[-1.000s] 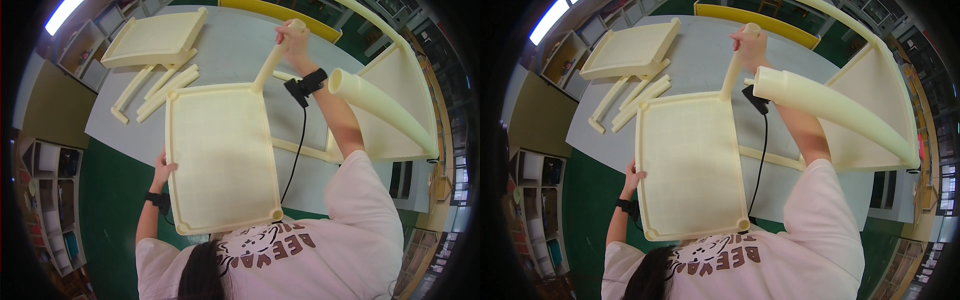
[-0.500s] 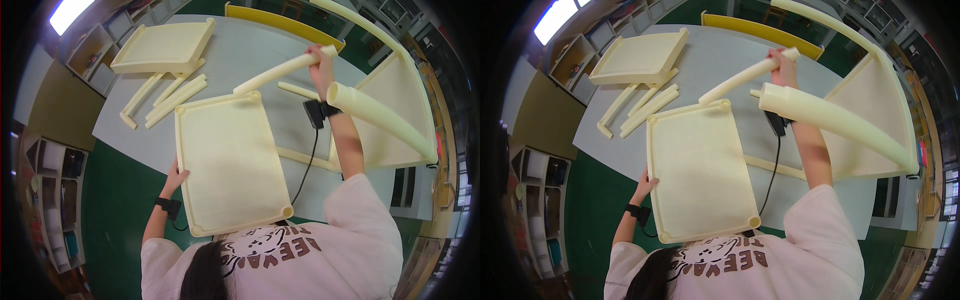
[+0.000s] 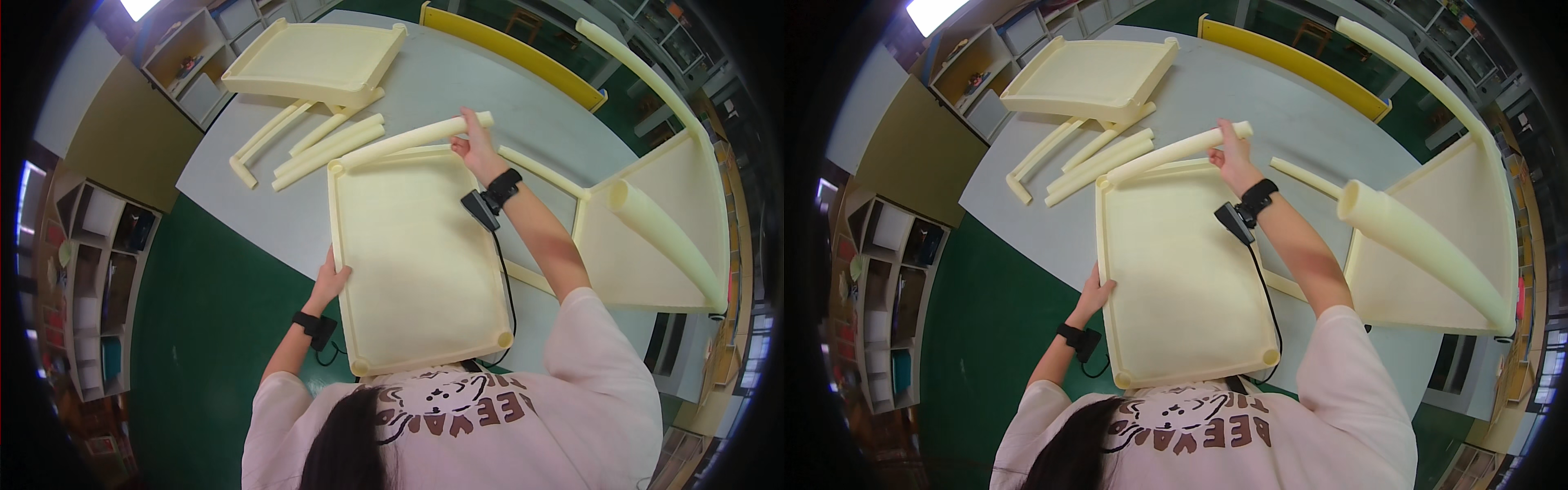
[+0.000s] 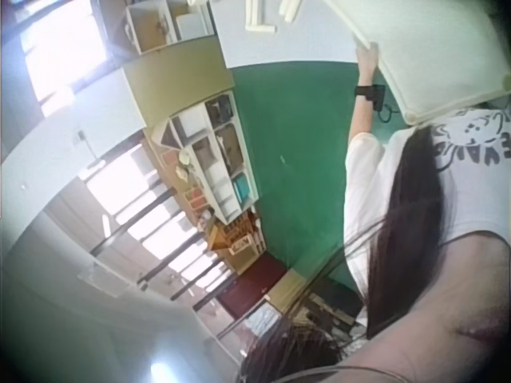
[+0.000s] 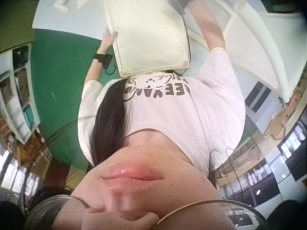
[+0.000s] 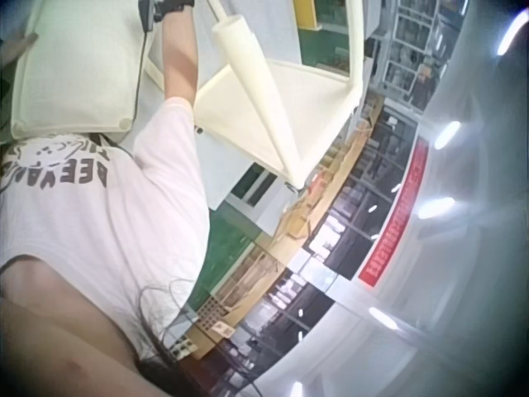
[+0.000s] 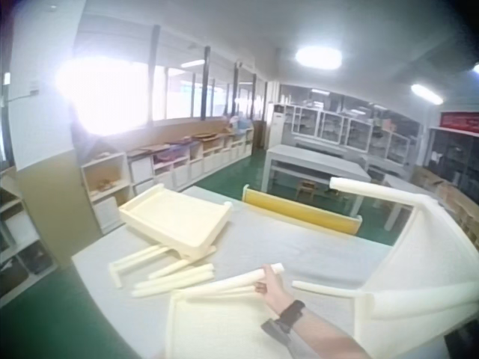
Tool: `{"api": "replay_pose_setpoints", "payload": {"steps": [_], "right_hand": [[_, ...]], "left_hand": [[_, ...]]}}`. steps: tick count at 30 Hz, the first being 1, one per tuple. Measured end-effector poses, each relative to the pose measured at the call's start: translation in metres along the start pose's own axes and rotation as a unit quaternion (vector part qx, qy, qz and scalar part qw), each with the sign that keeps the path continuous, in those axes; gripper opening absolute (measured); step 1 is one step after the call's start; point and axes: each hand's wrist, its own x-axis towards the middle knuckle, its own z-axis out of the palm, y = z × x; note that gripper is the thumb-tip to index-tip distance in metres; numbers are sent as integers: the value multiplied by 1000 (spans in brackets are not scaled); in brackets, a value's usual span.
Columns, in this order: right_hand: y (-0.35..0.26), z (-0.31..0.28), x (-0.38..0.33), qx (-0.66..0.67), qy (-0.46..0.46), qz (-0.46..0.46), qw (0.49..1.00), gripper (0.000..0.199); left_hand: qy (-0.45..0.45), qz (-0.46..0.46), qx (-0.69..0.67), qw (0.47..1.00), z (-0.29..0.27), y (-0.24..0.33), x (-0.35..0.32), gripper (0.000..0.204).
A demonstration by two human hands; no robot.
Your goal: The recorder disassembles a three-tier plastic utility cart by pulling apart the trays and supporting tubes.
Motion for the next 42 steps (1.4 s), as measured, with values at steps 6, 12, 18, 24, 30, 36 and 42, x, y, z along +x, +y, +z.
{"api": "replay_pose_setpoints", "payload": {"steps": [6,12,18,24,30,36,42], "right_hand": [[53,54,46,115,-65,71,989,35],[86,96,81,106,-100,94,985,35],[98,117,116,114,-107,105,982,32],[113,124,133,107,-113,124,980,31],[116,131,123,12,-157,132,979,36],[104,131,108,50,-93,74,992,35],[79,123,79,-33,-26,37,998,37]], "left_hand": [[13,-30,-10,999,4,1,-3,61],[39,10,-28,999,10,3,-12,60],[18,-13,-55,998,9,13,-15,62],[22,-24,-41,999,6,20,-14,63],[24,-21,-38,999,7,18,-13,64],[29,-34,-16,999,12,13,-13,64],[62,-11,-7,998,15,9,-11,61]]}}
